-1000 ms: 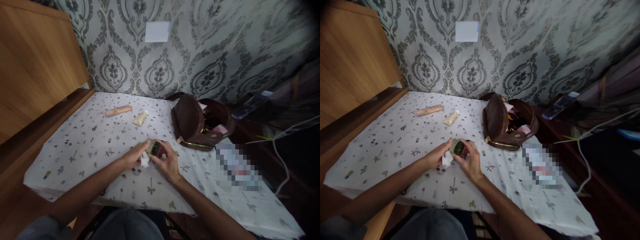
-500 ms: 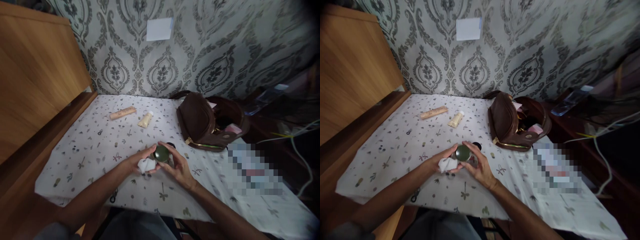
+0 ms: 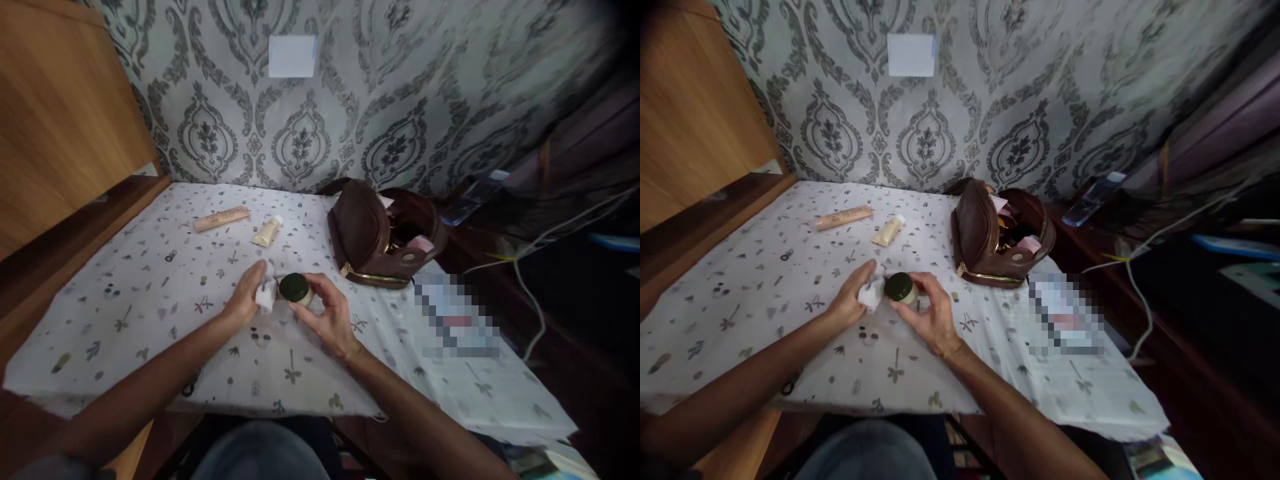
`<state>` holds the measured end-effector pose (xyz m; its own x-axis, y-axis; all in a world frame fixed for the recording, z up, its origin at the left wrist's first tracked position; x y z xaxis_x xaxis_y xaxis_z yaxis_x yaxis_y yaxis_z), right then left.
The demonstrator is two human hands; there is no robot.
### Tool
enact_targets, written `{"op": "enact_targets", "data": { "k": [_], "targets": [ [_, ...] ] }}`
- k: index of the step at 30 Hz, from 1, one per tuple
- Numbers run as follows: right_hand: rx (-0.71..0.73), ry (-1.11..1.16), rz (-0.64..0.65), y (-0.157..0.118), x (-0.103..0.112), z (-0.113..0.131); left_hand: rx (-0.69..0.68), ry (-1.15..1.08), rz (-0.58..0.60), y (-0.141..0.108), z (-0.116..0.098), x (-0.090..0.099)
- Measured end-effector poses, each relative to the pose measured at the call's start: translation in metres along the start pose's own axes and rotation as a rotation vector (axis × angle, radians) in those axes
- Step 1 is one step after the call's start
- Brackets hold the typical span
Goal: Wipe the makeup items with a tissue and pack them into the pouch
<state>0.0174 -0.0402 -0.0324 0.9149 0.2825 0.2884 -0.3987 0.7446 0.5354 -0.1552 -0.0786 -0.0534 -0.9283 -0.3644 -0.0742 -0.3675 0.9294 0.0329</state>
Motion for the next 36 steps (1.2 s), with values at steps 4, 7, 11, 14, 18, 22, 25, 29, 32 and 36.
{"op": "enact_targets", "data": {
  "k": [4, 7, 11, 14, 18, 22, 25, 29, 32, 36],
  "targets": [
    [0.036, -0.051, 0.107, -0.003, -0.006, 0.0, -0.029, -0.04, 0.015, 0.002, -0.01, 0.003],
    [0.0, -0.078, 0.154, -0.003, -0.01, -0.005, -0.08, 0.133, 0.146, -0.003, -0.019, -0.004],
    [-0.133, -0.008, 0.108, 0.0, -0.009, -0.007, -0.345, 0.391, 0.224, -0.013, -0.031, -0.01],
    [-0.229, 0.098, 0.075, 0.002, -0.007, -0.006, -0.552, 0.441, 0.248, -0.021, -0.04, -0.011],
    [-0.386, 0.254, 0.075, 0.005, -0.004, -0.006, -0.725, 0.477, 0.258, -0.028, -0.049, -0.01],
    [-0.435, 0.434, 0.024, 0.008, -0.002, -0.006, -0.755, 0.498, 0.24, -0.033, -0.054, -0.01],
    [-0.434, 0.538, 0.049, 0.008, -0.003, -0.003, -0.721, 0.486, 0.221, -0.034, -0.055, -0.01],
    [-0.408, 0.624, 0.106, 0.006, -0.003, -0.001, -0.643, 0.435, 0.197, -0.032, -0.056, -0.011],
    [-0.379, 0.676, 0.157, 0.005, -0.002, -0.001, -0.51, 0.358, 0.163, -0.029, -0.054, -0.009],
    [-0.269, 0.63, 0.201, 0.004, 0.002, 0.006, -0.303, 0.31, 0.096, -0.026, -0.049, -0.008]
  ]
}}
Point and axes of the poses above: each hand's wrist, its own y-axis towards the middle knuckle, its own x-axis out of the back of the hand, z = x × y, the point moved 2 cm from there along y, towards the middle knuckle, and after that the axes turned 3 degrees about -z, right-handed, at the moved point
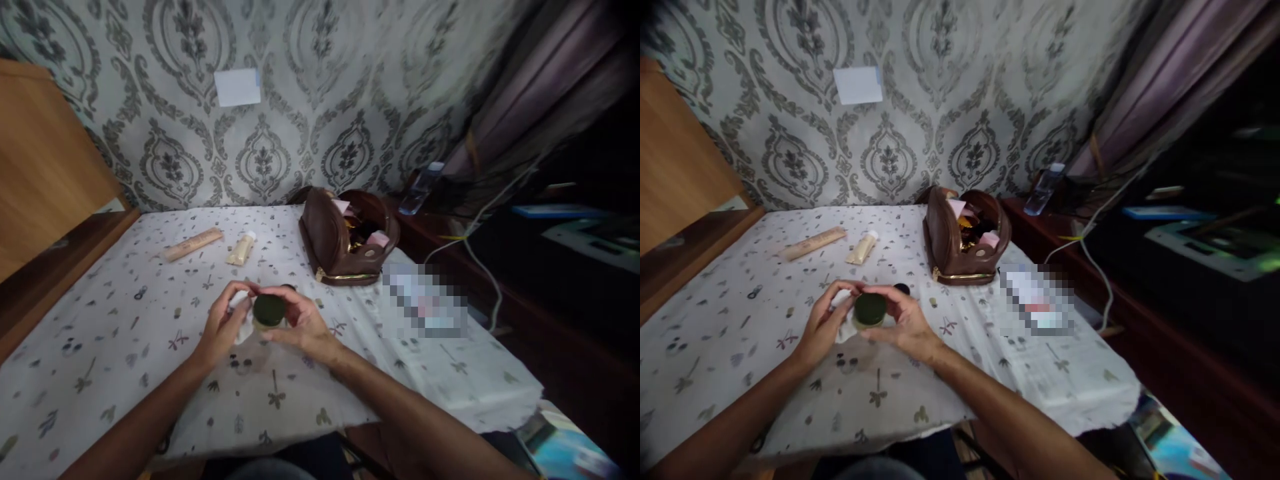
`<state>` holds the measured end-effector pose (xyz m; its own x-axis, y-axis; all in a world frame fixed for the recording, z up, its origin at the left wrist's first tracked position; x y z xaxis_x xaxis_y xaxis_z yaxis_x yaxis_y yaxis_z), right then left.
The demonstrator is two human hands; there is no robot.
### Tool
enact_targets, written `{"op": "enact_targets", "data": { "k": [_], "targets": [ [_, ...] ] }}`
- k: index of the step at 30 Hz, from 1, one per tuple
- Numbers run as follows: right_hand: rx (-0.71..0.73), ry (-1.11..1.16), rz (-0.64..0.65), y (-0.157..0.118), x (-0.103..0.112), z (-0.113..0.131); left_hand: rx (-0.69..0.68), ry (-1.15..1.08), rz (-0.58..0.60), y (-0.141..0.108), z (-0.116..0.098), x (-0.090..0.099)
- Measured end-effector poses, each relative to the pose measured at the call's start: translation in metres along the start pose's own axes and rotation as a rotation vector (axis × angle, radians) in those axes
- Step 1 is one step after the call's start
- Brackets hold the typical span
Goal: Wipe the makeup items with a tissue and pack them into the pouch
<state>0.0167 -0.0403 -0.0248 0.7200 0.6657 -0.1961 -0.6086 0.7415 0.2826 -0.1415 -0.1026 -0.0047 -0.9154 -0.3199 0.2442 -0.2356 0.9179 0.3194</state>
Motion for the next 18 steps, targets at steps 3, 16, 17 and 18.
{"op": "enact_targets", "data": {
  "k": [3, 16, 17, 18],
  "targets": [
    [0.059, -0.145, 0.023, -0.003, -0.001, 0.009, 0.056, 0.008, -0.015, 0.002, 0.005, -0.003],
    [0.277, -0.324, -0.371, -0.003, 0.108, 0.143, -0.255, 0.344, 0.407, 0.047, -0.054, -0.077],
    [0.291, -0.376, -0.441, 0.001, 0.122, 0.155, -0.324, 0.395, 0.423, 0.054, -0.06, -0.089],
    [0.289, -0.423, -0.492, 0.006, 0.136, 0.164, -0.394, 0.455, 0.423, 0.06, -0.065, -0.1]
  ]
}}
Point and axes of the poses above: each hand's wrist, its own y-axis towards the middle knuckle, its own x-axis out of the back of the hand, z = x × y, the point moved 2 cm from there along y, towards the middle knuckle, and after that the axes turned 3 degrees about -z, right-handed, at the moved point
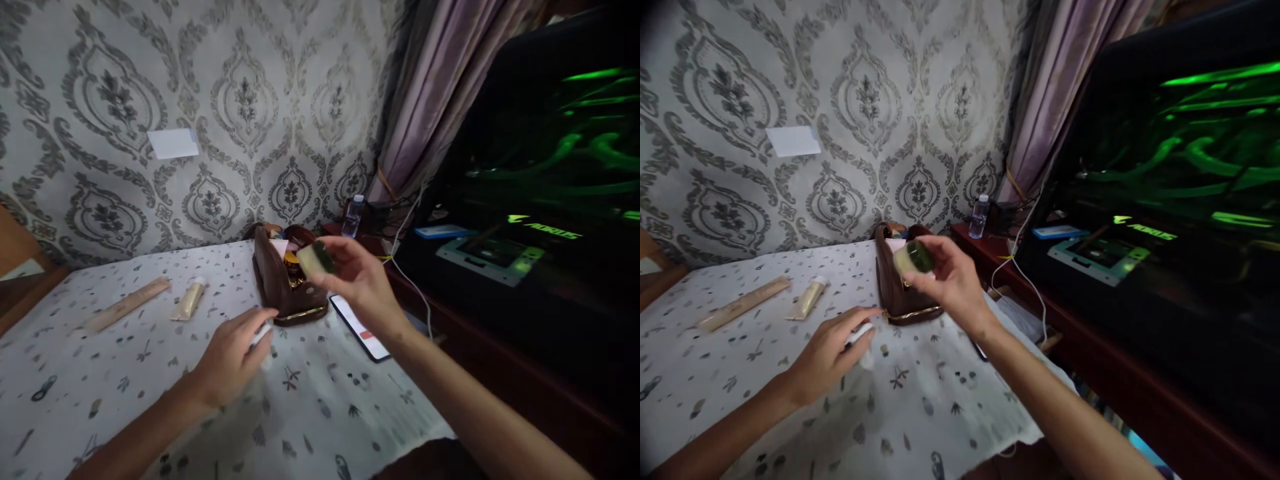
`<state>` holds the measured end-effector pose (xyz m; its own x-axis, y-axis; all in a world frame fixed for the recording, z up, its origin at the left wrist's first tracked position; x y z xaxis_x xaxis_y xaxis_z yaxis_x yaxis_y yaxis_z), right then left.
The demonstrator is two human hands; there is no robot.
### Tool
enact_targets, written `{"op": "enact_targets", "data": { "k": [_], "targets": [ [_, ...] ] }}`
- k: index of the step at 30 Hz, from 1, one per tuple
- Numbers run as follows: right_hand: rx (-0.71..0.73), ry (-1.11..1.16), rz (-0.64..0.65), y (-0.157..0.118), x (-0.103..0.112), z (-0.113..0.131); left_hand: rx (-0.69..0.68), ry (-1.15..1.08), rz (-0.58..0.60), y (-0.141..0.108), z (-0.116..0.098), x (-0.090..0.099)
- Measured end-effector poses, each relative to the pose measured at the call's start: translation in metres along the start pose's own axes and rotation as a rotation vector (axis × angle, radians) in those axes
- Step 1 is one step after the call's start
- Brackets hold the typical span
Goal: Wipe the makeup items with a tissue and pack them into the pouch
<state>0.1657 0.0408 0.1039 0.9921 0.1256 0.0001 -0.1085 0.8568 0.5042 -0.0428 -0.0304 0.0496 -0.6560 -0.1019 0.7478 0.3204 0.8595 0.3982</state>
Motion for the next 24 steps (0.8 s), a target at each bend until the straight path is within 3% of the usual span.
{"op": "enact_targets", "data": {
  "k": [4, 10, 14, 17, 20, 24],
  "targets": [
    [-0.014, -0.109, -0.015, 0.045, 0.024, -0.016, -0.134, 0.33, 0.007, 0.04, -0.017, -0.025],
    [0.008, -0.423, 0.153, 0.081, 0.022, -0.052, -0.098, 0.598, 0.104, 0.071, -0.028, -0.053],
    [0.081, -0.687, 0.25, 0.091, 0.015, -0.053, 0.002, 0.643, 0.11, 0.084, -0.025, -0.06],
    [0.098, -0.818, 0.348, 0.097, 0.013, -0.054, 0.103, 0.666, 0.192, 0.095, -0.024, -0.061],
    [0.085, -0.859, 0.437, 0.101, 0.013, -0.058, 0.153, 0.642, 0.264, 0.103, -0.024, -0.06],
    [0.101, -0.89, 0.524, 0.103, 0.011, -0.063, 0.133, 0.615, 0.277, 0.107, -0.023, -0.057]
  ]
}}
Point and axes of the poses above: each hand's wrist, its own y-axis towards the middle knuckle, its own x-axis out of the back of the hand, z = x × y, the point moved 2 cm from there along y, towards the middle knuckle, and after that the axes turned 3 degrees about -z, right-handed, at the moved point
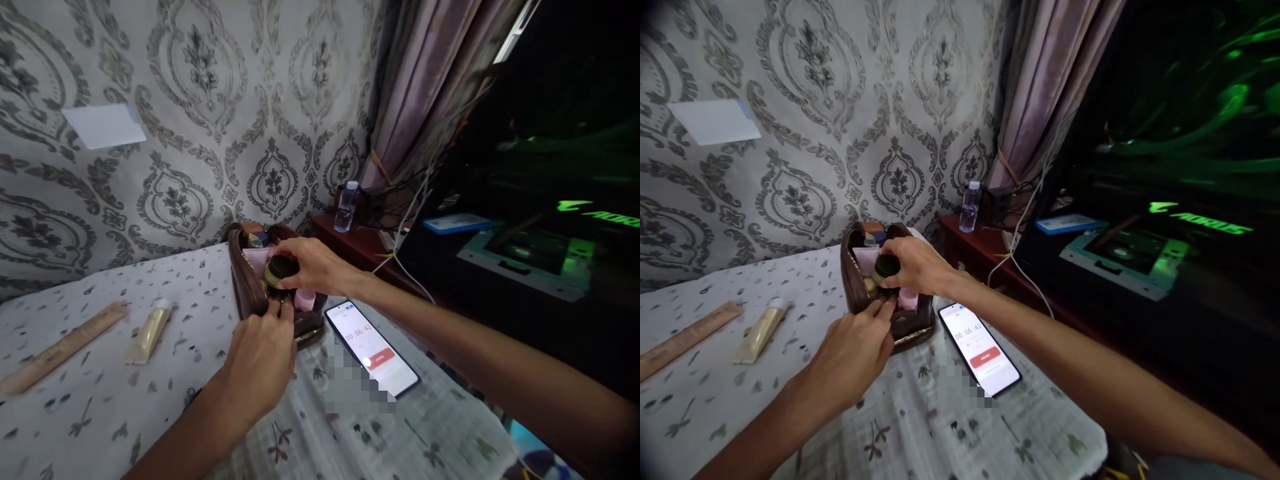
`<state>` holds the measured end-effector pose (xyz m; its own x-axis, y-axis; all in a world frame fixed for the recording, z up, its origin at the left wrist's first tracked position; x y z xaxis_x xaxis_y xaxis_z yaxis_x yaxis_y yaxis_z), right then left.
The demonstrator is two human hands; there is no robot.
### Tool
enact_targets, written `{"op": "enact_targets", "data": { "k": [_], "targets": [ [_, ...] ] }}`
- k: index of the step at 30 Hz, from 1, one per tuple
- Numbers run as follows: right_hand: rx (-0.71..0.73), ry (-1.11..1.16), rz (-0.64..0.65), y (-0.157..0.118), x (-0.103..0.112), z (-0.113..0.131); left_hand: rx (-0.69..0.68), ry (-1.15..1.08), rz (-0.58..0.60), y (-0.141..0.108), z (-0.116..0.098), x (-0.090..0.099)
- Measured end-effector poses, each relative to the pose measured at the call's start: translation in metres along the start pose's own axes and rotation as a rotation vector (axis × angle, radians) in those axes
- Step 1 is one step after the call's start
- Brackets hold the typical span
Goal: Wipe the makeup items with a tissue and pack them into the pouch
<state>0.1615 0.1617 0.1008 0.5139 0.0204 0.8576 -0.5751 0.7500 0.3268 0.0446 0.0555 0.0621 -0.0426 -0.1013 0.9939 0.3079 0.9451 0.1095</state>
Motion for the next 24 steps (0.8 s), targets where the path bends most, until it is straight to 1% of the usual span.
{"op": "enact_targets", "data": {
  "k": [7, 14, 19, 22, 24],
  "targets": [
    [0.066, -0.078, 0.162, 0.002, 0.003, 0.005, -0.003, 0.086, 0.017, -0.003, 0.004, -0.008],
    [0.161, -0.122, 0.24, 0.008, 0.004, 0.006, -0.01, 0.172, -0.07, -0.009, 0.006, -0.018],
    [0.172, -0.196, 0.286, 0.011, 0.008, 0.01, -0.013, 0.164, -0.124, -0.011, 0.007, -0.02],
    [0.183, -0.248, 0.323, 0.016, 0.006, 0.008, -0.015, 0.168, -0.087, -0.011, 0.006, -0.019],
    [0.191, -0.279, 0.324, 0.018, 0.003, 0.006, -0.01, 0.172, -0.055, -0.011, 0.005, -0.018]
  ]
}}
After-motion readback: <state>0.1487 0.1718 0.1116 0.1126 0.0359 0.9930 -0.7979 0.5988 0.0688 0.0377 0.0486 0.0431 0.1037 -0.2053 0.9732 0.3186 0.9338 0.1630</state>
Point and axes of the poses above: each hand's wrist, its own y-axis towards the middle knuckle, its own x-axis out of the back of the hand, z = x × y, the point moved 2 cm from there along y, towards the middle knuckle, and after that the axes turned 3 degrees about -z, right-handed, at the moved point
